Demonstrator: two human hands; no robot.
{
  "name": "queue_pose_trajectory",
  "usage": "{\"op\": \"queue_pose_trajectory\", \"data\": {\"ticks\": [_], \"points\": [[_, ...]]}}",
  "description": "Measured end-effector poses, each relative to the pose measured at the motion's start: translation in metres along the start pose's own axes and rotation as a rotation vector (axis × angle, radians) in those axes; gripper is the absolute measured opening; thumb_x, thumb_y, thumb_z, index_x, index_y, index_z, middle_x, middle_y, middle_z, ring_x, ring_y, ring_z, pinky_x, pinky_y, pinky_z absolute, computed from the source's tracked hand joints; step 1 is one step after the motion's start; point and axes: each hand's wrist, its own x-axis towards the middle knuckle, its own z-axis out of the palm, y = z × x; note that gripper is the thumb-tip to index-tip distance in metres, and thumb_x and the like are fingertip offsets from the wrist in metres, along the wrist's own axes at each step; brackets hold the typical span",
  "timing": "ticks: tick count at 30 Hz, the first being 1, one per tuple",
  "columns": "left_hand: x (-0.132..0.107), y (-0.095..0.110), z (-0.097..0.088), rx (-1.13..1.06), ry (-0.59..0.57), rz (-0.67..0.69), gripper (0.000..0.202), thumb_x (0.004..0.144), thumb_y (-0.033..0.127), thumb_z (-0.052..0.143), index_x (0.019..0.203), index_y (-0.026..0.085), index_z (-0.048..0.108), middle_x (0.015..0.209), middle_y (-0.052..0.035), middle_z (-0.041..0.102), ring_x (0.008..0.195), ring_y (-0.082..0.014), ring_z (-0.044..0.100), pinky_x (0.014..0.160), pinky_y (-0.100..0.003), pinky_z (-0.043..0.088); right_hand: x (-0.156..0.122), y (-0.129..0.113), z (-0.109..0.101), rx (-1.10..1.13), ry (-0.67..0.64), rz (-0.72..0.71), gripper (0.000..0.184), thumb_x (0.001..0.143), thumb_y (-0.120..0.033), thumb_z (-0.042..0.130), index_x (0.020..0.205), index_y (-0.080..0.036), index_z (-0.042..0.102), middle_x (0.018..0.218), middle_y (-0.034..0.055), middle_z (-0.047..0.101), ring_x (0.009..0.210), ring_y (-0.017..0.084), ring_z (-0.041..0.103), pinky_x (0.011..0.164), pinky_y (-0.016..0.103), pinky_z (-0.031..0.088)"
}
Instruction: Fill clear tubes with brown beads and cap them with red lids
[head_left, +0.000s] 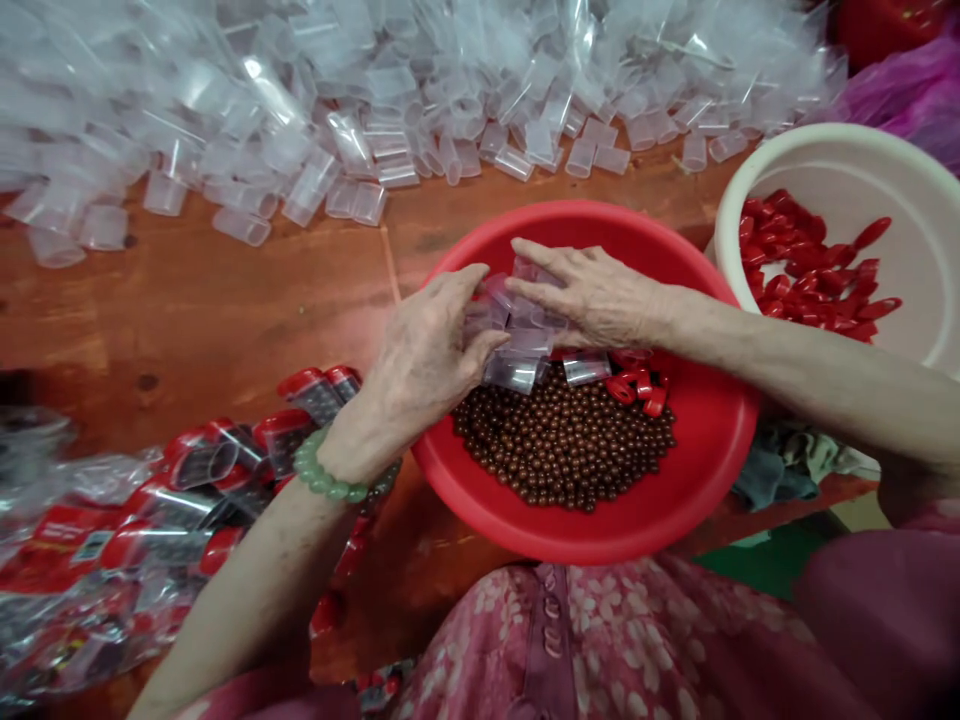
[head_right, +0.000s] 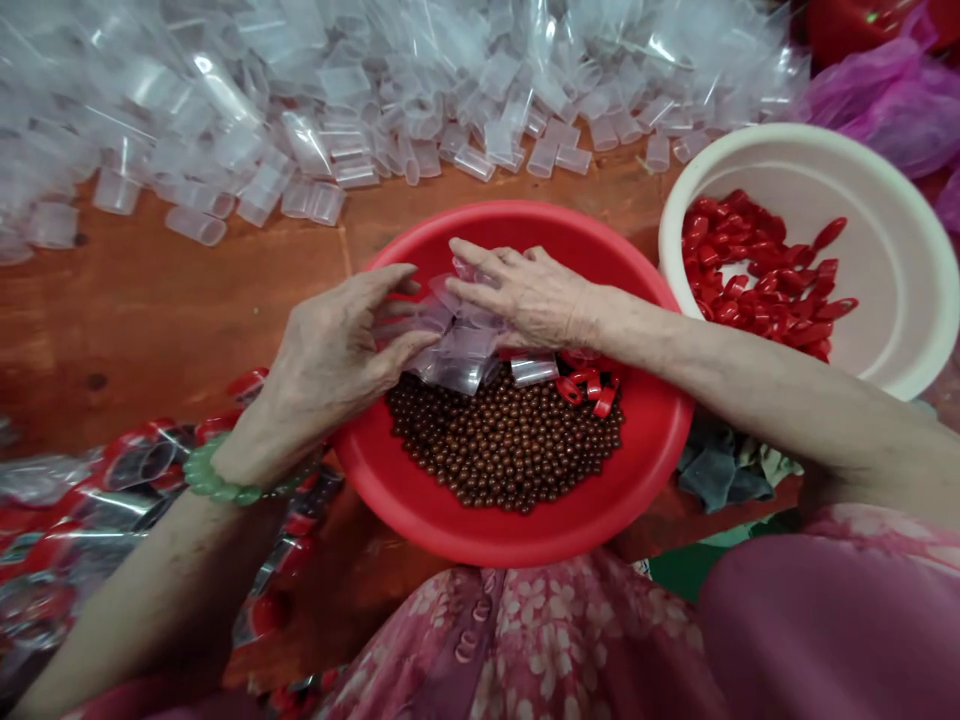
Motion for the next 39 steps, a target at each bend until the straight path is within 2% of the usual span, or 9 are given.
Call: {"op": "queue_pose_trajectory", "data": {"ticks": [6,9,12,16,19,22,27,34,39], "points": [[-0.019,0.031,0.006,-0.085,0.020,0.061,0.035,0.094,0.017,0.053,0.127,0.011,0.062,0.116,-0.0114,0.076,0.101,-0.0199,0.074,0.094,-0.036,0.060,0.027,0.009,-0.032,-0.057,-0.107,0.043,0.067,0.087,-0.039,0.075,0.145,-0.016,0.051,0.142,0.0172,0.051,0.114,0.030,0.064,0.088,0.042,0.055],[-0.025,0.043,0.014,-0.051,-0.145,0.106,0.032,0.094,0.012,0.048,0.121,0.011,0.066,0.111,-0.0128,0.077,0.099,-0.0221,0.074,0.090,-0.036,0.060,0.019,0.003,-0.056,-0.070,-0.095,0.057,0.055,0.089,-0.031,0.071,0.139,-0.013,0.057,0.129,0.0147,0.058,0.109,0.031,0.066,0.086,0.042,0.053],[-0.027,0.047,0.021,0.065,-0.334,0.098,0.033,0.093,0.008,0.045,0.118,0.011,0.066,0.110,-0.0148,0.076,0.099,-0.0256,0.074,0.089,-0.038,0.059,-0.007,-0.009,-0.069,-0.046,0.019,0.184,0.024,0.098,-0.025,0.053,0.104,-0.011,0.071,0.103,0.0120,0.066,0.093,0.026,0.067,0.077,0.038,0.051],[-0.028,0.042,0.025,0.167,-0.400,0.098,0.041,0.093,0.003,0.038,0.125,0.013,0.063,0.121,-0.0146,0.072,0.105,-0.0249,0.072,0.094,-0.038,0.057,-0.035,-0.035,-0.045,0.062,-0.188,-0.007,0.024,0.097,-0.016,0.047,0.097,-0.014,0.071,0.092,0.0079,0.071,0.083,0.019,0.062,0.077,0.033,0.047],[-0.030,0.038,0.027,0.210,-0.410,0.101,0.040,0.094,0.005,0.037,0.123,0.013,0.063,0.119,-0.0132,0.072,0.103,-0.0244,0.072,0.093,-0.037,0.057,-0.032,-0.050,-0.012,-0.103,-0.152,-0.047,0.029,0.098,-0.015,0.045,0.114,-0.010,0.069,0.128,0.0171,0.067,0.104,0.026,0.061,0.085,0.038,0.045],[-0.031,0.036,0.027,0.252,-0.435,0.084,0.035,0.094,0.006,0.037,0.115,0.012,0.064,0.112,-0.0126,0.073,0.098,-0.0243,0.071,0.088,-0.036,0.057,-0.024,-0.055,0.006,-0.222,-0.090,-0.070,0.033,0.099,-0.017,0.043,0.121,-0.013,0.066,0.151,0.0151,0.054,0.118,0.030,0.056,0.089,0.043,0.042],[-0.030,0.038,0.025,0.229,-0.464,0.093,0.035,0.094,0.005,0.035,0.114,0.013,0.063,0.110,-0.0114,0.072,0.096,-0.0233,0.071,0.086,-0.035,0.057,-0.044,-0.047,0.005,-0.230,-0.104,0.006,0.026,0.101,-0.021,0.043,0.106,-0.016,0.068,0.117,0.0137,0.068,0.101,0.028,0.057,0.090,0.046,0.035],[-0.031,0.036,0.027,0.182,-0.444,0.078,0.037,0.095,0.007,0.037,0.121,0.012,0.062,0.119,-0.0133,0.070,0.104,-0.0264,0.070,0.094,-0.041,0.057,-0.086,-0.039,-0.004,-0.247,-0.206,0.145,0.024,0.096,-0.025,0.053,0.081,-0.018,0.069,0.096,0.0110,0.071,0.090,0.028,0.056,0.085,0.045,0.030],[-0.031,0.033,0.030,0.143,-0.417,0.063,0.034,0.094,0.008,0.041,0.120,0.013,0.063,0.124,-0.0143,0.070,0.111,-0.0279,0.069,0.099,-0.044,0.056,-0.057,-0.057,-0.006,-0.231,-0.123,0.079,0.023,0.096,-0.015,0.047,0.106,-0.013,0.068,0.099,0.0132,0.070,0.090,0.028,0.059,0.082,0.041,0.032]]}}
